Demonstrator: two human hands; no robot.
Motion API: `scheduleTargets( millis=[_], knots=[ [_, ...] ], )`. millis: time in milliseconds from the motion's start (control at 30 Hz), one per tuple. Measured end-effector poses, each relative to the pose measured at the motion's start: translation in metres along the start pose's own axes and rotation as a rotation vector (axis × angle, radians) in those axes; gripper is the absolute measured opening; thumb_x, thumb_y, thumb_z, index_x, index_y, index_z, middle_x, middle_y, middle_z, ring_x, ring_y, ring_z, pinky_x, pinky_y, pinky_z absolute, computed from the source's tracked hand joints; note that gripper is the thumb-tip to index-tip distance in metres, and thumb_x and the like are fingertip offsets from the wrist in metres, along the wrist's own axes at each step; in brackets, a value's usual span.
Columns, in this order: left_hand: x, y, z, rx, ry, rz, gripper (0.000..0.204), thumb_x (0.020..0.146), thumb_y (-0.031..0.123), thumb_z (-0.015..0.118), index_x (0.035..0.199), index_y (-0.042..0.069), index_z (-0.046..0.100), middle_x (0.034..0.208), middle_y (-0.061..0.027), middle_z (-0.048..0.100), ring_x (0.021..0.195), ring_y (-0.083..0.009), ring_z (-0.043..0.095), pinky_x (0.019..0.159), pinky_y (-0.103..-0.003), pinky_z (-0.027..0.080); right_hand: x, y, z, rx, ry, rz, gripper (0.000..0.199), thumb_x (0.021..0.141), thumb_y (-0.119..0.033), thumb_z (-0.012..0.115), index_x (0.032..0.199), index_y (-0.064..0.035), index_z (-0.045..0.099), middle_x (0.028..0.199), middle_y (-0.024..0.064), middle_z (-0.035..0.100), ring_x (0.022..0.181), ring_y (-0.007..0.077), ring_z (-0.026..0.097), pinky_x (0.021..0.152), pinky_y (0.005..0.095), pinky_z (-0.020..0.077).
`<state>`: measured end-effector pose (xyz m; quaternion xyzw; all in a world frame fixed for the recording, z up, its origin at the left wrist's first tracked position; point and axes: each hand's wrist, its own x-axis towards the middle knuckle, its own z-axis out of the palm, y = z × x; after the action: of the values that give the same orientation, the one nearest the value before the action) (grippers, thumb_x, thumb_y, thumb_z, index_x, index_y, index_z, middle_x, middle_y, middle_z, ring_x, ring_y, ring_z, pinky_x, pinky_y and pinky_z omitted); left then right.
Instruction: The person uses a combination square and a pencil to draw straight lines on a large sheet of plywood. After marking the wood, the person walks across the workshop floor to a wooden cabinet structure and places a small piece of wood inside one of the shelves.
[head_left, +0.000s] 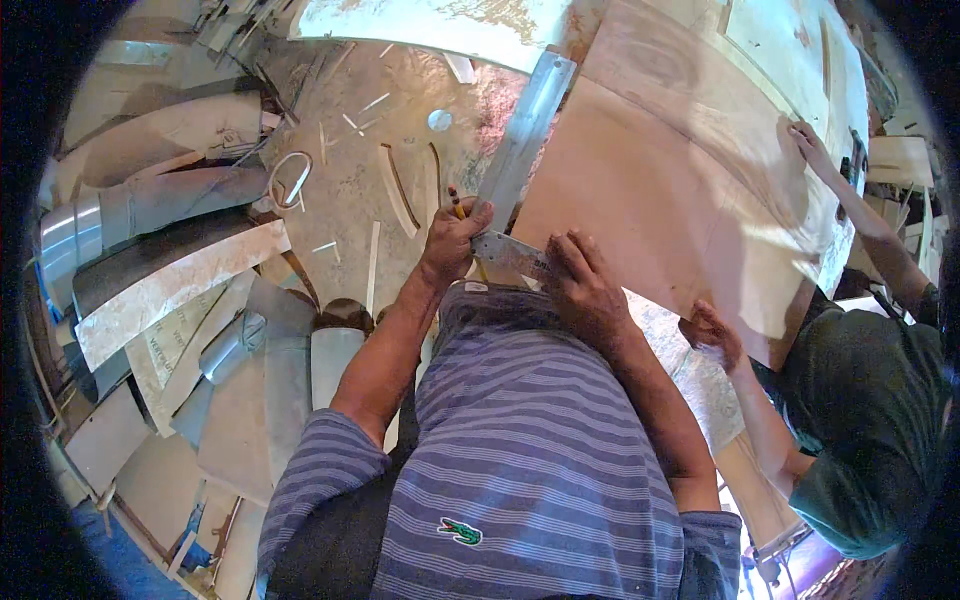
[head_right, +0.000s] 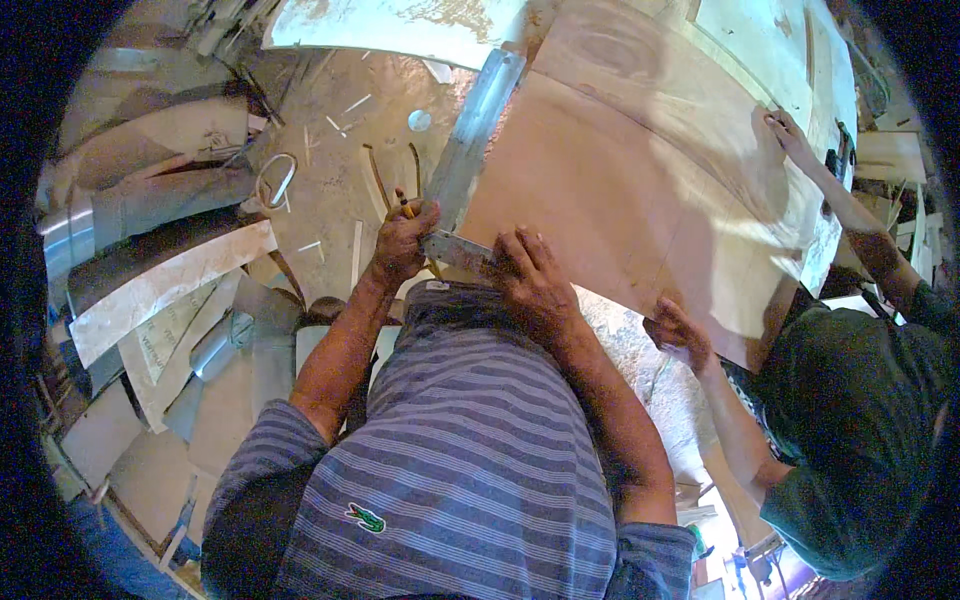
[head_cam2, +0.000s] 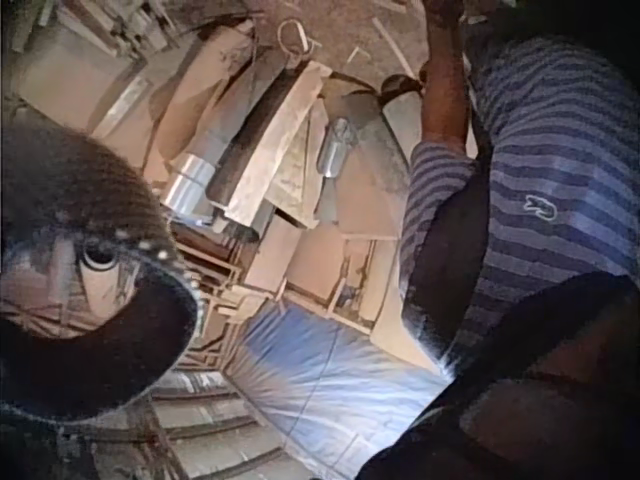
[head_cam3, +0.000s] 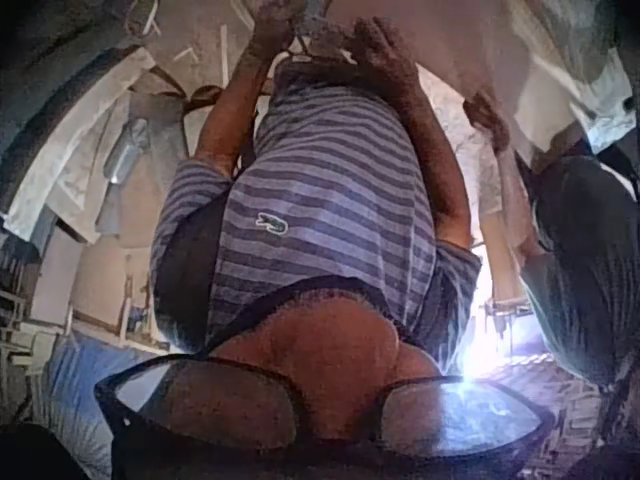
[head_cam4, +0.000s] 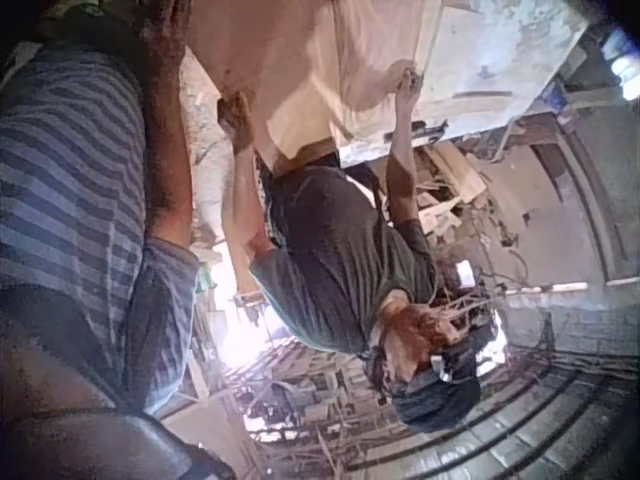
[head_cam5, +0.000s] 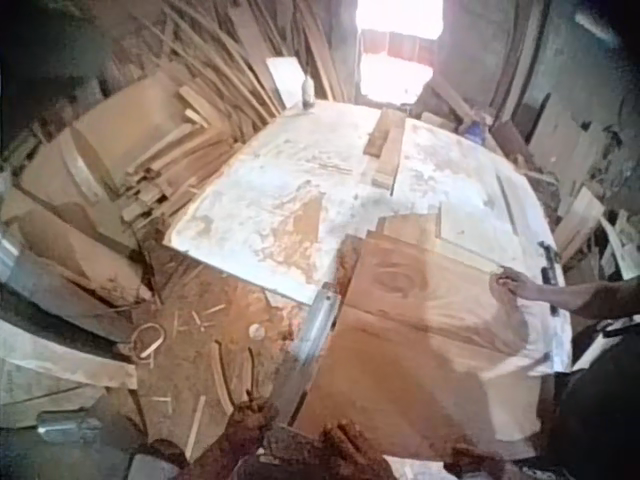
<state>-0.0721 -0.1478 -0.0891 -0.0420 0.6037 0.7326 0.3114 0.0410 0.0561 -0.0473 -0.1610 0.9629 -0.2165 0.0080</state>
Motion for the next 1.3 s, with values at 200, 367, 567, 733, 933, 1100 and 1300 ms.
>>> scheduleTargets(
  millis=[200,367,567,733,933,1100,1300],
  knots=[
    [0.005,0.001,-0.001,-0.199,0.017,-0.189,0.024,0.089,0.021,0.064,0.07,0.011,0.054,0.062,0.0061,0.048,0.054,-0.005,0.044,0.051,-0.024,0.037,0.004,-0.001,-0.003,0.005,-0.005,-0.015,0.038,0.074,-0.015,0.066,0.108,0.0027,0.063,0.126,0.0179,0.053,0.123,0.0363,0.044,0.106,0.0446,0.0367],
    [0.011,-0.019,-0.015,0.061,-0.04,0.011,0.015,0.09,0.019,0.062,0.089,0.004,0.063,0.069,-0.0001,0.061,0.055,-0.0096,0.058,0.05,-0.026,0.046,0.006,0.0,0.003,-0.008,0.023,-0.026,0.036,0.075,-0.015,0.066,0.106,0.0035,0.064,0.12,0.0186,0.057,0.123,0.0342,0.045,0.107,0.0437,0.0362],
    [0.012,-0.019,-0.008,-0.294,0.022,-0.173,0.015,0.089,0.019,0.064,0.087,0.004,0.063,0.068,0.0001,0.061,0.054,-0.0099,0.058,0.049,-0.026,0.047,0.002,0.004,0.007,0.005,-0.048,-0.003,0.035,0.08,-0.017,0.059,0.113,-0.0046,0.063,0.134,0.021,0.045,0.125,0.0413,0.042,0.106,0.0499,0.0348],
    [0.007,-0.003,0.0,-0.161,0.029,-0.154,0.022,0.088,0.022,0.065,0.072,0.009,0.057,0.064,0.0057,0.048,0.057,-0.005,0.042,0.053,-0.024,0.035,0.002,0.003,0.009,-0.008,-0.057,0.016,0.038,0.08,-0.017,0.06,0.114,-0.001,0.061,0.134,0.0216,0.045,0.125,0.0419,0.041,0.105,0.0504,0.0352],
    [0.009,-0.014,-0.008,0.108,0.015,0.054,0.017,0.09,0.021,0.063,0.082,0.006,0.062,0.066,0.0034,0.056,0.053,-0.006,0.051,0.049,-0.024,0.041,0.009,-0.003,-0.003,0.044,-0.013,-0.019,0.037,0.078,-0.012,0.062,0.109,0.0086,0.061,0.118,0.0212,0.058,0.122,0.0333,0.046,0.108,0.0444,0.0346],
    [0.005,-0.001,0.001,-0.187,-0.001,-0.126,0.019,0.089,0.02,0.065,0.076,0.008,0.059,0.065,0.0045,0.052,0.054,-0.0056,0.046,0.051,-0.024,0.038,0.006,0.0,0.0,0.023,-0.024,-0.013,0.039,0.078,-0.012,0.063,0.111,0.0078,0.06,0.122,0.0221,0.055,0.123,0.0355,0.045,0.107,0.0437,0.0355],
    [0.015,-0.038,-0.013,0.011,0.06,0.001,0.017,0.088,0.02,0.065,0.078,0.007,0.061,0.066,0.0034,0.055,0.053,-0.0058,0.049,0.049,-0.024,0.04,0.008,-0.003,-0.003,0.002,-0.01,0.0,0.038,0.079,-0.011,0.063,0.112,0.0075,0.06,0.125,0.0218,0.052,0.123,0.037,0.044,0.106,0.0435,0.0365]
  ],
)
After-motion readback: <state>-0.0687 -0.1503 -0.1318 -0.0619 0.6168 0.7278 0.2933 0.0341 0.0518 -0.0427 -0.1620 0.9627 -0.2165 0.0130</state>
